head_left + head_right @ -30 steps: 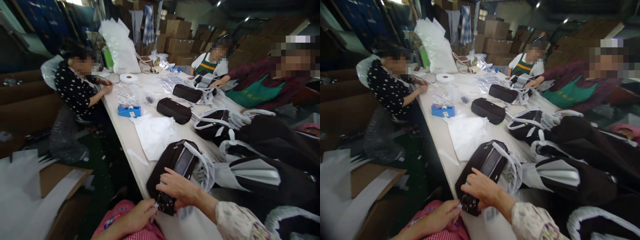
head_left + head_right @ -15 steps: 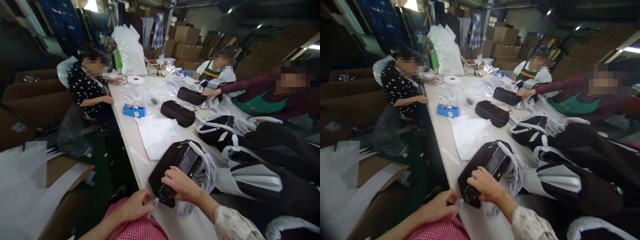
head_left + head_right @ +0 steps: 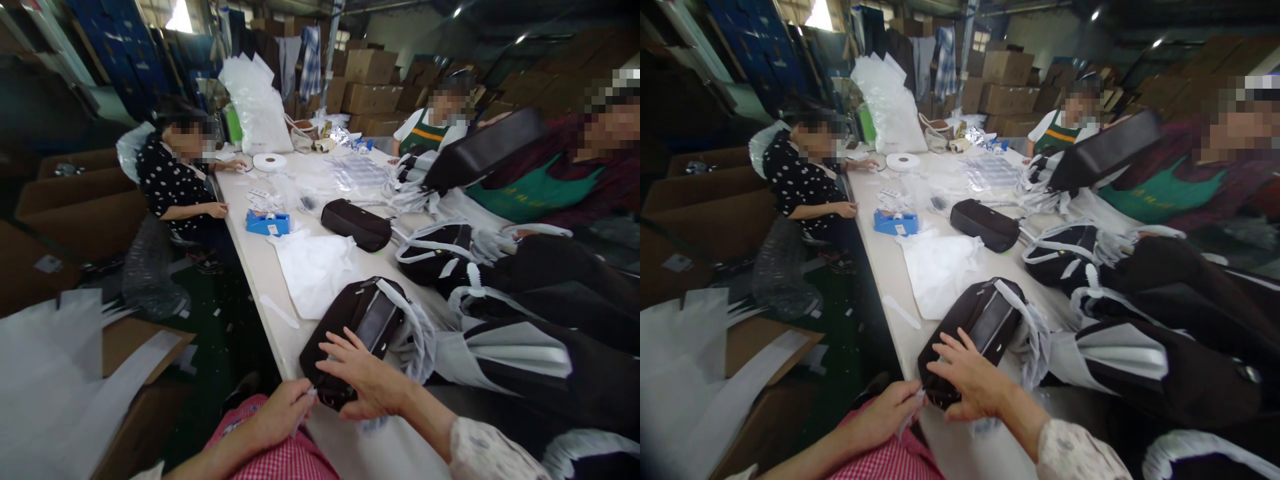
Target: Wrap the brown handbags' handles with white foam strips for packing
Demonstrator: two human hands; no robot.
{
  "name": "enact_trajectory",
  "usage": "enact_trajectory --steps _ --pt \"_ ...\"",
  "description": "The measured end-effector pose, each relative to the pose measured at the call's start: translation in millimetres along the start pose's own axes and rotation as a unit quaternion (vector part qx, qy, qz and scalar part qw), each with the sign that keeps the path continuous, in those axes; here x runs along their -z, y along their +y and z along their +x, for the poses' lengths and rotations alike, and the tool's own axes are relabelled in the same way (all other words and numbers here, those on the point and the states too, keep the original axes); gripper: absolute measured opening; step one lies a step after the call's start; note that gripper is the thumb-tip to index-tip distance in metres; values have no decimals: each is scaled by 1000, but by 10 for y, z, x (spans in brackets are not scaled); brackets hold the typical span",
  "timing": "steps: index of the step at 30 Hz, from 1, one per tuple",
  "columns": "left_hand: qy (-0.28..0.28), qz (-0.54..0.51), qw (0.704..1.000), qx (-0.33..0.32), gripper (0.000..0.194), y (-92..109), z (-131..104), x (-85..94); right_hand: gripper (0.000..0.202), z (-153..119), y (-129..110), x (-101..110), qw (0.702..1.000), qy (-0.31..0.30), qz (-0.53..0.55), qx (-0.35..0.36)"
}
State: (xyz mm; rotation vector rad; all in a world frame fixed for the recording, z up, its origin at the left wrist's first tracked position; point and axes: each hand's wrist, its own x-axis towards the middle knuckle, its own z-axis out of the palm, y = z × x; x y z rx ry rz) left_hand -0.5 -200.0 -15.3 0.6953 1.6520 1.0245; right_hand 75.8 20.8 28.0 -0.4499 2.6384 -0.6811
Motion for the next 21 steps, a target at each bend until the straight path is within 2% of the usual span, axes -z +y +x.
enact_trajectory --steps 4,8,12,15,21 --pt "-15 -5 1000 11 33 23 -69 30 54 -8 -14 -21 999 2 35 34" --pt "-21 -17 999 24 29 1 -38 -20 39 -8 2 -26 996 23 80 27" --pt "-19 9 1000 5 25 27 -1 -79 23 18 -25 -48 994 49 94 25" --pt "-11 23 1000 1 26 85 -39 -75 23 29 -44 -68 991 70 110 25" --pt "50 104 993 -11 18 184 -192 -33 20 23 -35 -123 991 87 99 22"
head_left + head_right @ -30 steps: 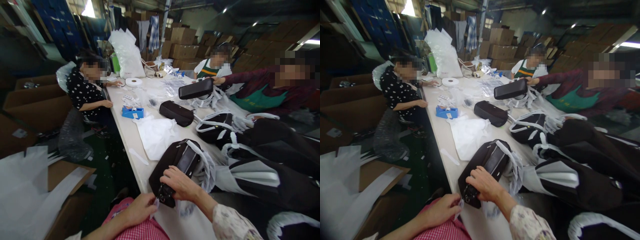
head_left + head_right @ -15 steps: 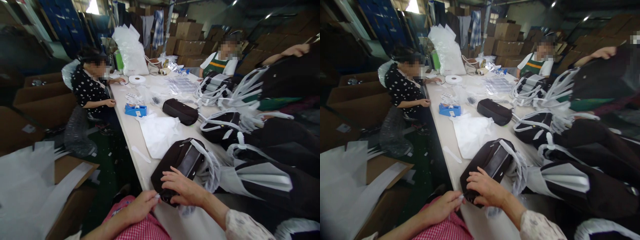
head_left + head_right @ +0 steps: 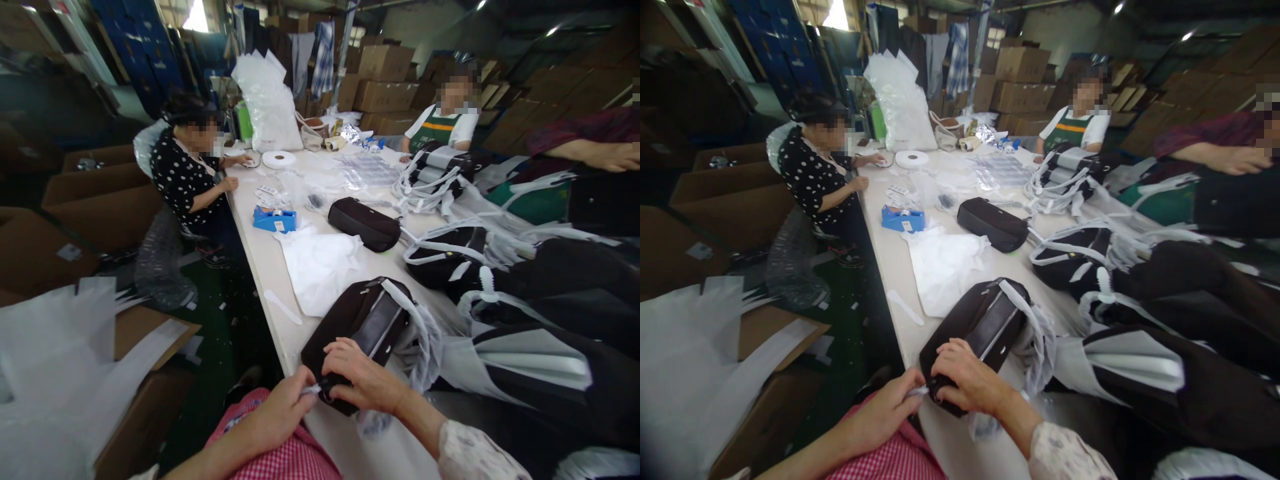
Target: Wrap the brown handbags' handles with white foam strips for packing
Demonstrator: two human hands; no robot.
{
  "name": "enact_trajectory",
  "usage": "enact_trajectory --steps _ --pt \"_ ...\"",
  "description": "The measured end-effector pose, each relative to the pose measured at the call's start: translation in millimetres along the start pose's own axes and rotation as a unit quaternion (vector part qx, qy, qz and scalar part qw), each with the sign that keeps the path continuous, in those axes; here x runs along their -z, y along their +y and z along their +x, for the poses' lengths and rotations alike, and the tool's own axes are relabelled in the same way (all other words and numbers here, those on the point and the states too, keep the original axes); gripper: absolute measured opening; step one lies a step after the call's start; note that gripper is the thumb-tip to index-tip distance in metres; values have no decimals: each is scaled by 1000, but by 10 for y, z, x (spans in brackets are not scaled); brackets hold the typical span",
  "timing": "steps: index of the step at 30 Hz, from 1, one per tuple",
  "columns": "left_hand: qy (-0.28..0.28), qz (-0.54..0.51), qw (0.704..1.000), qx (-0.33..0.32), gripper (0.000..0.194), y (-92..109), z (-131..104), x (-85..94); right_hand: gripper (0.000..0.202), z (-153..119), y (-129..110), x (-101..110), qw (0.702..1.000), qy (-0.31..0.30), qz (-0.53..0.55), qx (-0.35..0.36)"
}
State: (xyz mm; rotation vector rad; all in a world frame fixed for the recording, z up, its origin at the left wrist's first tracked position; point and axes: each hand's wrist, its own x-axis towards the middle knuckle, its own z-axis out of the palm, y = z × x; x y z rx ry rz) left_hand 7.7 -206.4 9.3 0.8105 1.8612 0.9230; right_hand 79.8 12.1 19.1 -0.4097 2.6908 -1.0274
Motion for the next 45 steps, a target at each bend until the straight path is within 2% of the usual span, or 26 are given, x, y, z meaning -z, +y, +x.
enact_trajectory --steps 2,5,7,10,12,13,15,18,20,24,25,28,30,32,38,41,43,45 --pt "16 46 999 7 15 -1 4 -47 16 -6 18 -40 1000 12 -6 5" --pt "53 117 991 26 25 -11 71 -168 6 -9 42 -100 1000 20 -6 19" --pt "68 151 986 25 26 -5 125 -244 8 -6 53 -115 1000 16 -6 15" --pt "74 171 982 9 22 10 165 -305 39 7 72 -76 1000 -6 -3 7" --pt "75 145 987 5 23 4 160 -303 63 15 94 -21 1000 -29 1 12" --pt "74 118 990 6 25 -4 151 -292 69 19 106 6 999 -38 2 16" --pt "69 60 996 11 30 -22 131 -263 65 21 127 47 999 -47 -1 23" --pt "73 9 997 16 35 -13 118 -227 38 15 146 48 999 -31 -6 30" --pt "73 2 997 15 36 17 128 -218 30 7 153 18 999 -16 -1 32" --pt "59 30 998 11 34 49 175 -219 69 14 169 -31 1000 -13 -19 18" --pt "63 51 997 10 32 43 187 -219 73 22 173 -32 999 -20 -27 12" --pt "77 119 990 17 29 13 214 -211 55 43 176 -9 999 -34 -28 3" --pt "76 152 985 27 29 8 227 -206 39 42 172 4 1000 -22 -16 13" --pt "79 172 981 37 29 26 242 -213 32 28 170 -6 1000 2 2 29" --pt "89 187 978 31 29 112 282 -306 25 -6 190 -130 997 45 30 47" --pt "69 190 979 30 29 154 260 -310 40 -47 155 -105 998 43 -19 52" --pt "60 157 985 40 29 189 238 -292 52 -124 89 -50 994 44 -72 63" --pt "67 102 991 51 29 216 232 -278 46 -247 -11 -17 989 60 -119 65"
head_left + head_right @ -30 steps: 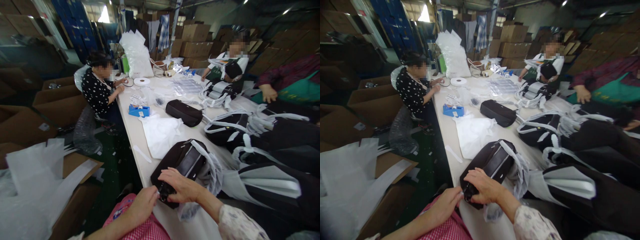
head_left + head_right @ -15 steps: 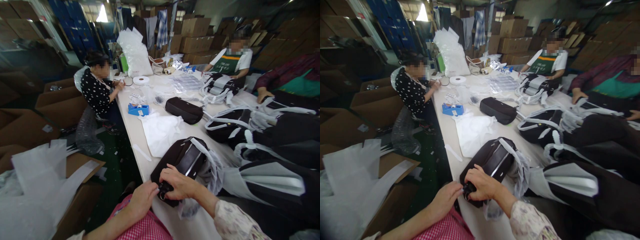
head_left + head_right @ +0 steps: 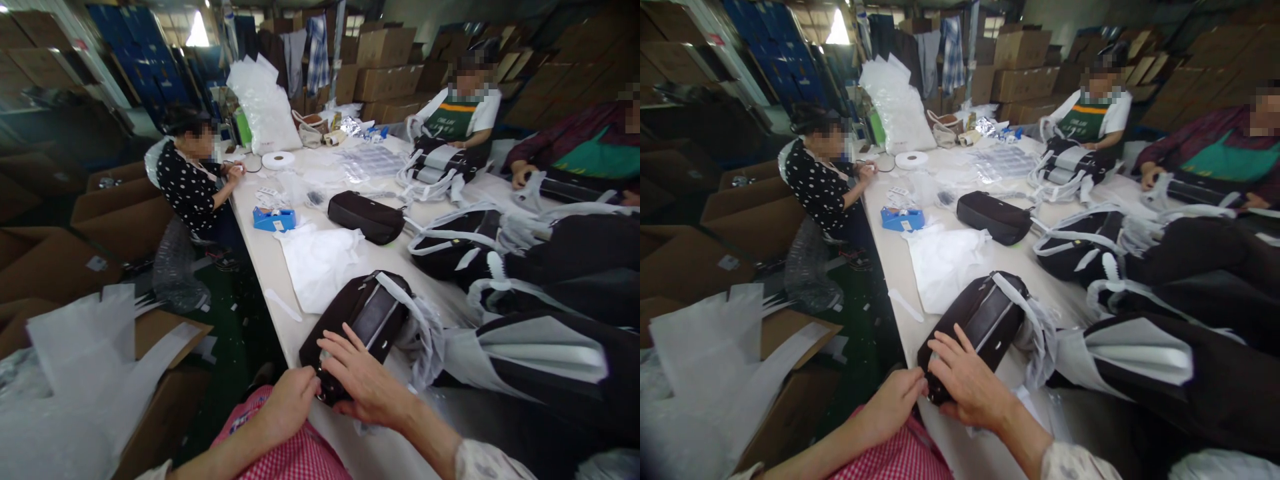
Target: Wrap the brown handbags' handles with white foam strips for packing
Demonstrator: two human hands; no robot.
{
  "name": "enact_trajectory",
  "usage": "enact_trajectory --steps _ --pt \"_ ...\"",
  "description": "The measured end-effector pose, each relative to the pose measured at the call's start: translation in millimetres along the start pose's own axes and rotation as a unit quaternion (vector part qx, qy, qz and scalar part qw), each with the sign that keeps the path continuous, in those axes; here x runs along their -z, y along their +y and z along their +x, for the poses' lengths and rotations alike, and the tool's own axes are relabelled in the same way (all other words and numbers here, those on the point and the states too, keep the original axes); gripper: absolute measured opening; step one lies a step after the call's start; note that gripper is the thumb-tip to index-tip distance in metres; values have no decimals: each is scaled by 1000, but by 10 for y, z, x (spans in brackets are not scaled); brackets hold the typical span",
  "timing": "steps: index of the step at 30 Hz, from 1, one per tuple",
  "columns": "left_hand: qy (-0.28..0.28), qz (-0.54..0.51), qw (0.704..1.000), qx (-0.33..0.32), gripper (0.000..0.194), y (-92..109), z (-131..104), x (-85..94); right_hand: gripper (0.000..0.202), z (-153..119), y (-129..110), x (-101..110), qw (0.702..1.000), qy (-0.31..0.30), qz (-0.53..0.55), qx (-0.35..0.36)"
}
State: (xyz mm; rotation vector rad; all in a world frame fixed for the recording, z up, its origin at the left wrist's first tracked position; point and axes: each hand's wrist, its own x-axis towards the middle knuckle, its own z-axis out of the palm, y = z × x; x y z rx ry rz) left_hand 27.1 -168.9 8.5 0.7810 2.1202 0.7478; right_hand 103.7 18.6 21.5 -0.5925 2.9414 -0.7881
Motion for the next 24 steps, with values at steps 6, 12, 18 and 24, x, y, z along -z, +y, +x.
enact_trajectory --steps 6,12,18,24 --pt "-85 -211 971 70 41 -43 94 11 18 -420 -455 -257 955 117 165 -218" --pt "-207 -241 947 53 42 93 143 244 40 -373 -804 -726 765 210 462 -398" --pt "-269 -27 961 -54 24 353 295 179 43 -111 -972 -731 624 390 505 -451" --pt "-376 188 873 -245 27 662 556 115 49 -236 -950 -883 502 525 476 -495"
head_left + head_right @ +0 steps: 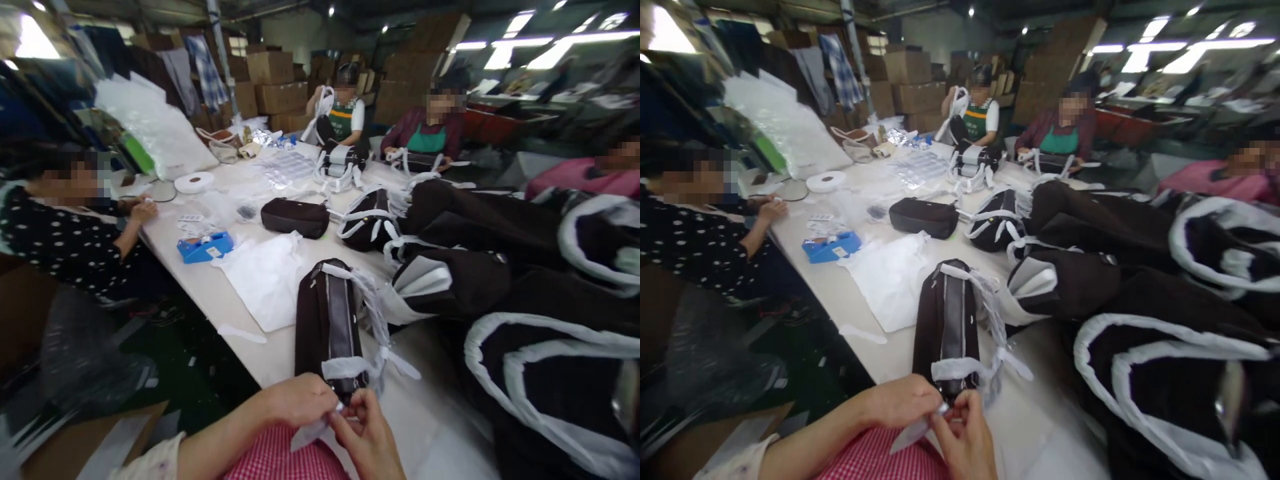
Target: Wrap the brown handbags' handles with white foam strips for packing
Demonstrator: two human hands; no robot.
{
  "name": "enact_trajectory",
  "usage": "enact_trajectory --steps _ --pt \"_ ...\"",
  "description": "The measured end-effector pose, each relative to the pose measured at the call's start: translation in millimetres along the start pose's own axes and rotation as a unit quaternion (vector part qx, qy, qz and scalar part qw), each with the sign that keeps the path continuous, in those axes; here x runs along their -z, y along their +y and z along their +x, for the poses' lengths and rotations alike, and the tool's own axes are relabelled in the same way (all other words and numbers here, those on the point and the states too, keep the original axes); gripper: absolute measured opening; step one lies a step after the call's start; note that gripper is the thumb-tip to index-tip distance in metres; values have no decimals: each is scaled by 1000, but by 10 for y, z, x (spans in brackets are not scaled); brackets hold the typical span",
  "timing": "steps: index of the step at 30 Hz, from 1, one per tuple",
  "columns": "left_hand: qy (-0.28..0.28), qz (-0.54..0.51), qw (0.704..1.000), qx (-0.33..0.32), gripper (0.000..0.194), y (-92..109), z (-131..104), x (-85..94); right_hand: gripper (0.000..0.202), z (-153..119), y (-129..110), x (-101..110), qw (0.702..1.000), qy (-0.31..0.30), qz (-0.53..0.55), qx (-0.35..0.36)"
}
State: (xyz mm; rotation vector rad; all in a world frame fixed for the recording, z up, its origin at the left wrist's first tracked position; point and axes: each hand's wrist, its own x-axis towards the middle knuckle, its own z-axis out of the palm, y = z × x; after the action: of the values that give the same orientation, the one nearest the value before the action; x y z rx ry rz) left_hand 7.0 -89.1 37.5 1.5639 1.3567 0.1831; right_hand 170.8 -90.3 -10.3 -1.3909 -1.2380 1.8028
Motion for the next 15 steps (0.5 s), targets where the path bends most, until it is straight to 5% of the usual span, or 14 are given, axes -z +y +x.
enact_trajectory --steps 3,9,13,15 --pt "-43 194 978 -57 25 141 94 192 48 -64 81 -63 997 65 34 2" --pt "-166 343 918 -108 16 421 275 454 44 -190 88 -366 975 178 136 -14" --pt "-123 412 859 -280 9 464 418 560 42 -190 68 -335 952 223 211 -4" --pt "-81 411 825 -380 32 415 502 601 42 -190 82 -303 945 236 225 -2"
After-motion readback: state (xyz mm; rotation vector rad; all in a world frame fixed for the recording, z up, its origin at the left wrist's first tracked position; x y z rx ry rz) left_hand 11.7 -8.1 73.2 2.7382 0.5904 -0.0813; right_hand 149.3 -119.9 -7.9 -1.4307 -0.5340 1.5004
